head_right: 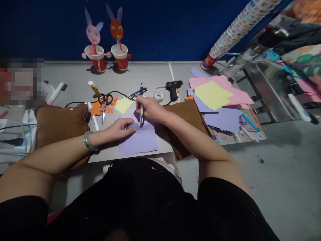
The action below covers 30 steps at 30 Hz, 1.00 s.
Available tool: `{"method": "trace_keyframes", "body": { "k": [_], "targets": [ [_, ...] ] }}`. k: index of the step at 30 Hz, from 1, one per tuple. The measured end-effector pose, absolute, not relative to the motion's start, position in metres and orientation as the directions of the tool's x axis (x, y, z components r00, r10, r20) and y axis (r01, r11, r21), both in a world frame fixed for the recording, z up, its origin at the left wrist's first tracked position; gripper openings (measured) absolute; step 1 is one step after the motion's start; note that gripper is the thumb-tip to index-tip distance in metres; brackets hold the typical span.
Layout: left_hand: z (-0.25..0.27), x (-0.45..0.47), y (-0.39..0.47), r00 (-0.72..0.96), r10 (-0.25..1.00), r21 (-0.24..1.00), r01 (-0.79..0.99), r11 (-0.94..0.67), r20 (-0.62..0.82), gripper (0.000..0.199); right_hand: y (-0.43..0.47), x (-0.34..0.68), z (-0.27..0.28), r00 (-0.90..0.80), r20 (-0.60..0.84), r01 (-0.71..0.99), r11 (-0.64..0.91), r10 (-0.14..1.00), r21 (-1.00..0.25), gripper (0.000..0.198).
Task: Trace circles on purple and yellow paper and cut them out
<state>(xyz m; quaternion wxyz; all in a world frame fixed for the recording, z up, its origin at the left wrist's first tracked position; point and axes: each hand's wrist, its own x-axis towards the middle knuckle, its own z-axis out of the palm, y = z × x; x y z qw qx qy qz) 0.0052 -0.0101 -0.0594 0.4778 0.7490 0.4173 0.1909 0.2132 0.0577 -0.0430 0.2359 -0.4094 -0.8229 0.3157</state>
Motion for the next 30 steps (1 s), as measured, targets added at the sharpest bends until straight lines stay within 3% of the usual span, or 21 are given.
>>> {"method": "trace_keyframes", "body": {
  "k": [5,7,11,15,21,30],
  "targets": [
    [-0.056,0.000,-0.003,0.437,0.899,0.810,0.526,-0.260,0.004,0.013,0.067,0.233,-0.034,-0.292,0.287,0.388,0.387,0.912,-0.836,0.030],
    [-0.056,-0.002,0.000,0.422,0.907,0.783,0.561,-0.268,0.008,0.019,0.070,0.238,-0.033,-0.249,0.312,0.326,0.383,0.917,-0.864,0.036],
    [-0.058,-0.003,0.000,0.399,0.916,0.737,0.626,-0.254,-0.023,0.042,0.073,0.239,-0.042,-0.267,0.300,0.259,0.368,0.916,-0.893,0.045],
    [-0.059,-0.004,-0.002,0.414,0.909,0.716,0.648,-0.260,-0.044,0.052,0.077,0.241,-0.056,-0.276,0.279,0.221,0.344,0.920,-0.913,0.051],
    [-0.062,-0.005,-0.002,0.434,0.901,0.744,0.608,-0.277,-0.020,0.049,0.082,0.248,-0.062,-0.270,0.252,0.218,0.314,0.929,-0.924,0.051],
    [-0.070,-0.008,-0.001,0.477,0.865,0.683,0.581,-0.442,0.155,0.045,0.073,0.245,-0.060,-0.294,0.181,0.305,0.272,0.939,-0.913,0.041]
  ]
}}
